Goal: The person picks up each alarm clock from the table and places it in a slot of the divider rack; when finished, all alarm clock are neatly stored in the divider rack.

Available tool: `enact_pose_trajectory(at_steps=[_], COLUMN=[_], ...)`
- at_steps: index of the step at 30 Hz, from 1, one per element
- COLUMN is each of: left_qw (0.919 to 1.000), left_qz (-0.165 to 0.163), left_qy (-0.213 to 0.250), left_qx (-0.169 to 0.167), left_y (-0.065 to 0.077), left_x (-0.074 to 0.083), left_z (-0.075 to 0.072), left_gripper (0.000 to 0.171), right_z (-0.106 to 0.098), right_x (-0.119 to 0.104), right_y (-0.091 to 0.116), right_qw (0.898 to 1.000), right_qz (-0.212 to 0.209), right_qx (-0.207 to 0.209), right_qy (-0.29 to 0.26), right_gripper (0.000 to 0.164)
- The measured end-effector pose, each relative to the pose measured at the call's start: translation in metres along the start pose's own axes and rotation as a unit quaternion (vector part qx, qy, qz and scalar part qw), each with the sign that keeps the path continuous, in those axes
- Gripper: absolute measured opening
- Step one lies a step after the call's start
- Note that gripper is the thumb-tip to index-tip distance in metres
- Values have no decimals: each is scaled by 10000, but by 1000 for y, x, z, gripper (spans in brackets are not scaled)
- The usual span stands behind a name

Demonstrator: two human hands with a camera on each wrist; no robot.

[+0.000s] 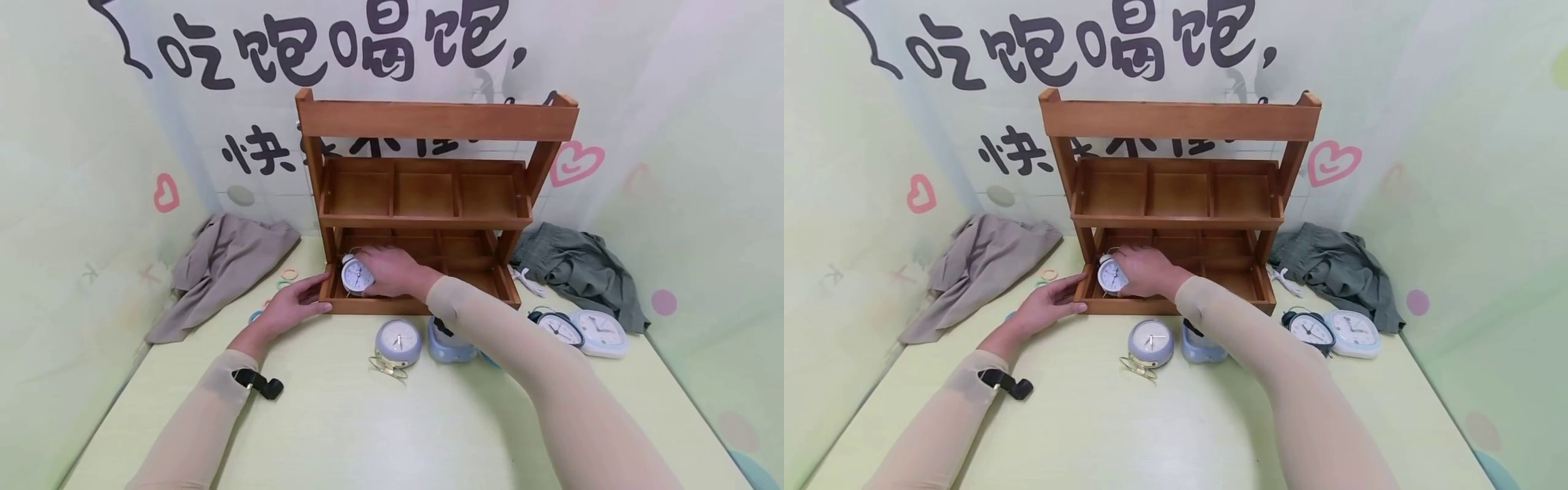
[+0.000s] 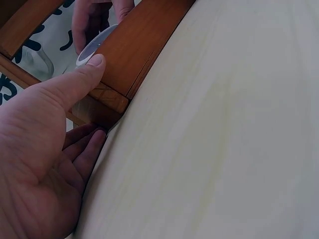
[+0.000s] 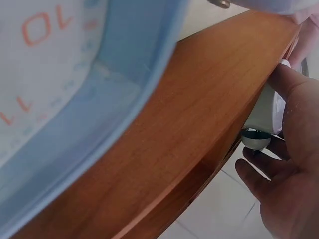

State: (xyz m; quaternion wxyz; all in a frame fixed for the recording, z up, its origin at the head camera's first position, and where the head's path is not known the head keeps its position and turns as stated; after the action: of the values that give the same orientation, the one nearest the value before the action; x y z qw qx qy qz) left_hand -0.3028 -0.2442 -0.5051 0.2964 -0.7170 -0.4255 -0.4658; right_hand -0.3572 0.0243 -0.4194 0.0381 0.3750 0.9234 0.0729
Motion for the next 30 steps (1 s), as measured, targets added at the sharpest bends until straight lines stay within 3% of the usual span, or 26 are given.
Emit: enact_pose_trajectory(at_steps=[10,16,21,26,30], left_qw=[9999,9999,9999,9998,9997], left_qz=[-43,-84,-88,-110,-139], left_qy=[105,27,-126,-153,-184], left_qx=[-9,-51,-26,-20,6], left_y=[-3,-4,-4,-3,-2], left_x=[-1,-2,-1,0,-1], left_z=[2,4,3,2,0], left_gripper=[80,81,82,82,83], right_z=[8,3,-7,-10,-5], right_x=[14,17,19,18,14], right_y=[-1,9,34,72,105], right_qw=[9987,9949,9903,9842,9774], right_qz=[114,104,147,-119,-460], right_qx=[-152,-244,-47,153,72], right_qy=[-478,-970,-1382,-1759,-2060], right_gripper=[87,90,90,92,97])
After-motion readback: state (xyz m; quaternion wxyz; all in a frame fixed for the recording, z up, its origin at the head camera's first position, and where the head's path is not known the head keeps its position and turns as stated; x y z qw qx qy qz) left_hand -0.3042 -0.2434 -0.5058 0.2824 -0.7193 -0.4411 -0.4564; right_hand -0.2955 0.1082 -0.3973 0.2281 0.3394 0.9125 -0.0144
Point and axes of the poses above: each hand's wrist, its own y-axis away from the middle knuckle, its own z-axis out of the palm, x = y × z, the point moved 2 cm from there along -y, towards the middle knuckle, and after that the axes turned 9 degrees about -x, right-handed, at the moved point
